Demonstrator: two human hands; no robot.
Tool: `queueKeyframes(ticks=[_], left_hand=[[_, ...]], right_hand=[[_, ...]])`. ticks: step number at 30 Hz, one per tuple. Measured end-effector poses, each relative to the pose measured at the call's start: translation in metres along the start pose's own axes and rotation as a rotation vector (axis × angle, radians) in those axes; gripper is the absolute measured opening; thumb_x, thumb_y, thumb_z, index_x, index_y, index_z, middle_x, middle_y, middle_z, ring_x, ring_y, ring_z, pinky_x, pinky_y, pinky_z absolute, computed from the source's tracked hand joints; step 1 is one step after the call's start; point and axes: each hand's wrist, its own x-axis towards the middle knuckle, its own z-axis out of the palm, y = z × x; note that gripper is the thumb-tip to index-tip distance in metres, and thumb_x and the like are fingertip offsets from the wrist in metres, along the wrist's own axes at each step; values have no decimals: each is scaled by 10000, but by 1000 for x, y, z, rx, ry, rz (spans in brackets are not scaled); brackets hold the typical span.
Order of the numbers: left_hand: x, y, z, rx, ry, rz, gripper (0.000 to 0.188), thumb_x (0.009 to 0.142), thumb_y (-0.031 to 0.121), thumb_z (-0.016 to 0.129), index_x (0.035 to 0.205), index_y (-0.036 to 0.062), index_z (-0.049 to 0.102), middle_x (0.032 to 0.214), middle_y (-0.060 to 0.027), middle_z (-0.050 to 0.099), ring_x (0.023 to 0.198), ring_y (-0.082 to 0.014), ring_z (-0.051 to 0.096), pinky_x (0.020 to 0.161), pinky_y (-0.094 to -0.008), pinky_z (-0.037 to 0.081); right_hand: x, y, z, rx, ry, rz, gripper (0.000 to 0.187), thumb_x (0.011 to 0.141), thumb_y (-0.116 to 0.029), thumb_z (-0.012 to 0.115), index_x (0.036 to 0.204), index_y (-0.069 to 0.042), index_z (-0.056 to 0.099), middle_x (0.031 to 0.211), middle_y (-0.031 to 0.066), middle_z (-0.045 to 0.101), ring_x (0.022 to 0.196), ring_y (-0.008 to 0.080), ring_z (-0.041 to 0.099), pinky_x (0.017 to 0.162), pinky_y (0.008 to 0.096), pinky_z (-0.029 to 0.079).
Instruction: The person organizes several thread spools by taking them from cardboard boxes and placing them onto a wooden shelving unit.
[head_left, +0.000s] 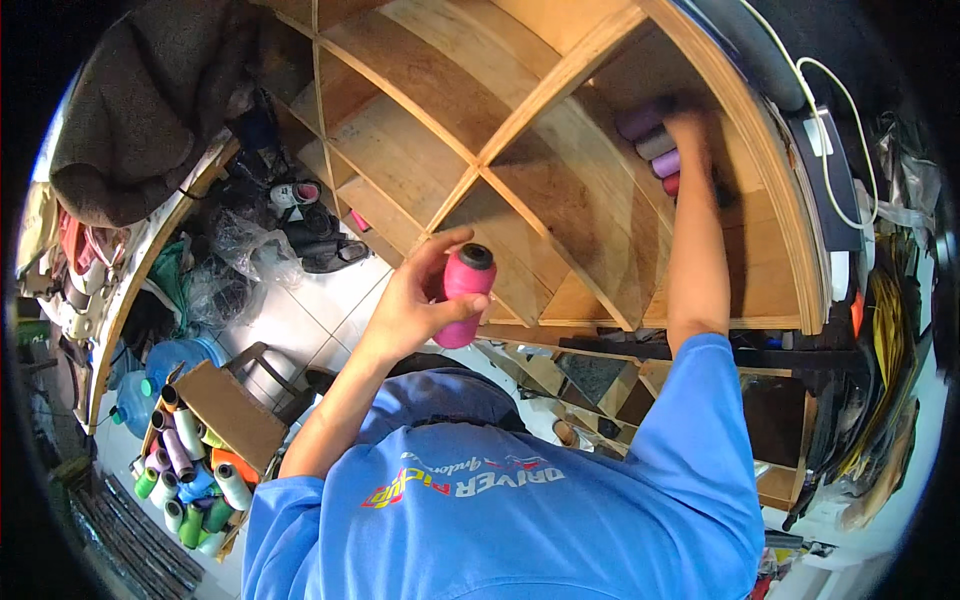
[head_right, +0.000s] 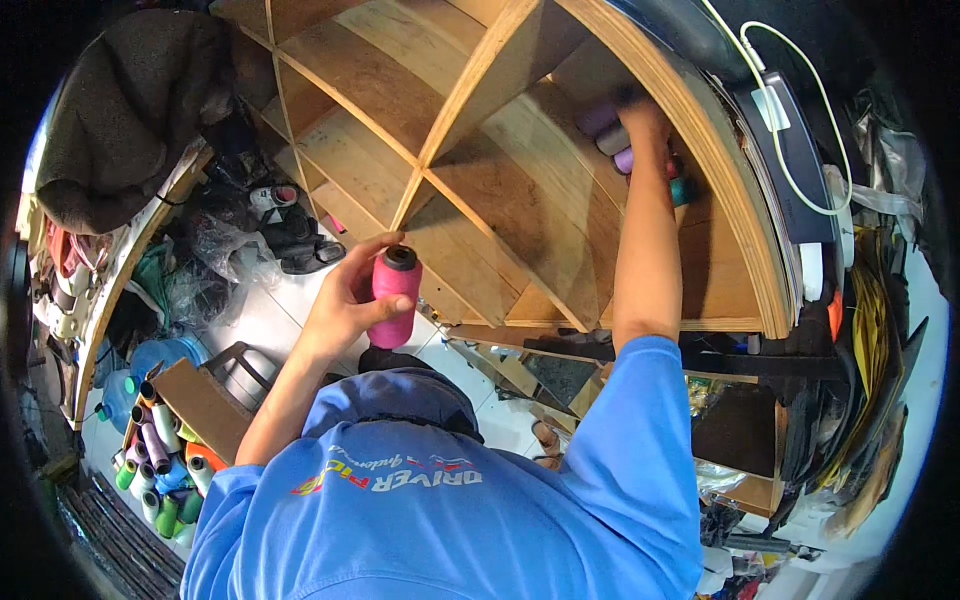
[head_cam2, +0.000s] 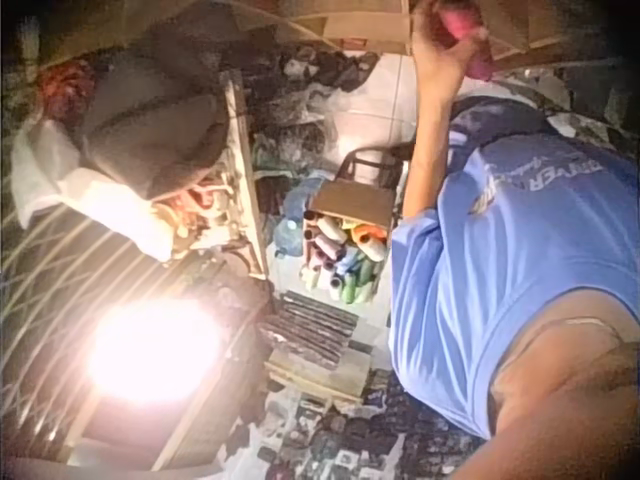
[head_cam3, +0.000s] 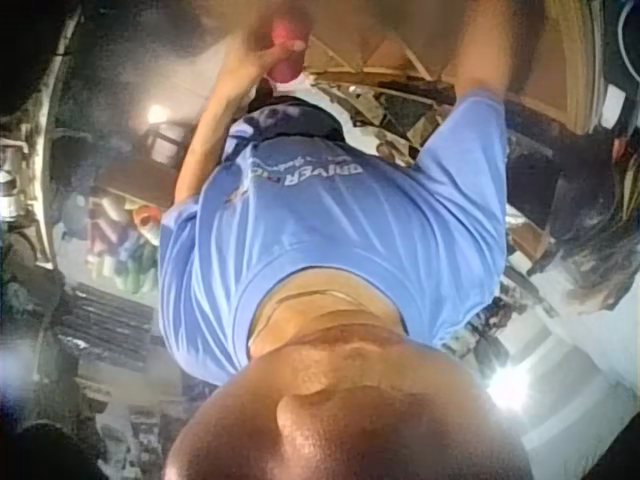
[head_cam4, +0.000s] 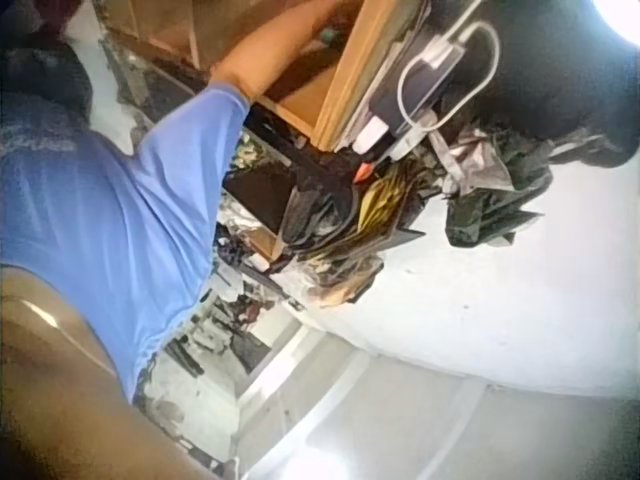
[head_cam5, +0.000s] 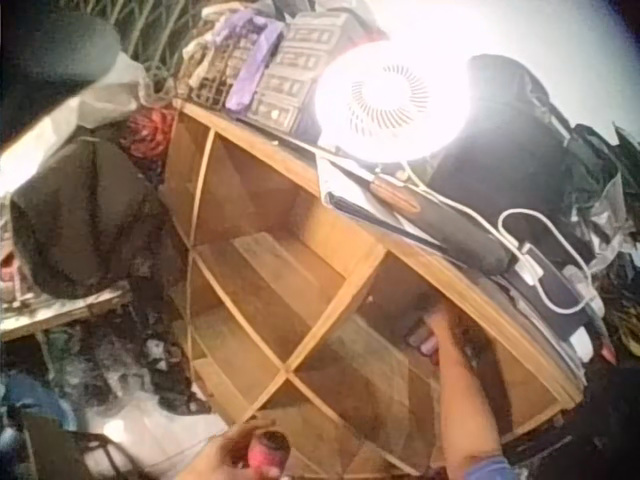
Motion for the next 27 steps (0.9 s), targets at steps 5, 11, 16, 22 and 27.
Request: queueKeyframes(ticks=[5,11,16,22,27], left_hand=[[29,18,22,183,-9,228,824,667,150,805,1343,54,342,1083,-163,605,980,-206,587,869,-334,460],[43,35,30,430,62,327,854,650,95,807,1358,84,329,1081,-151,616,984,-191,596,860,-318,467],[44,41,42,506,139,370,776,667,121,771,1324,61,363,1083,-208,592,960,-331,607,816,-375,483],[69,38,43,696,49,443,1002,606,157,800,1407,101,201,1285,-217,469,1154,-340,509,955,-432,395],[81,35,58,884,250,514,1013,612,169,803,1403,68,179,1469,-229,51,1250,-393,366,981,-443,365]], right_hand=[[-21,17,-51,591,-373,98,605,746,-424,658,1193,-29,549,1168,200,574,993,327,596,881,378,442],[-81,-143,-268,1485,-945,-153,493,766,-282,718,1150,-14,567,945,104,652,825,141,616,721,289,484],[-108,-162,-287,1307,-695,-101,479,739,-179,757,1120,45,573,904,51,637,779,77,565,687,232,476],[-101,-156,-279,1252,-666,-33,398,754,-154,705,1094,22,597,944,47,651,842,85,567,752,257,470],[-72,-104,-224,1084,-426,72,416,732,-286,707,1058,-41,625,851,123,656,775,168,613,715,288,467]])
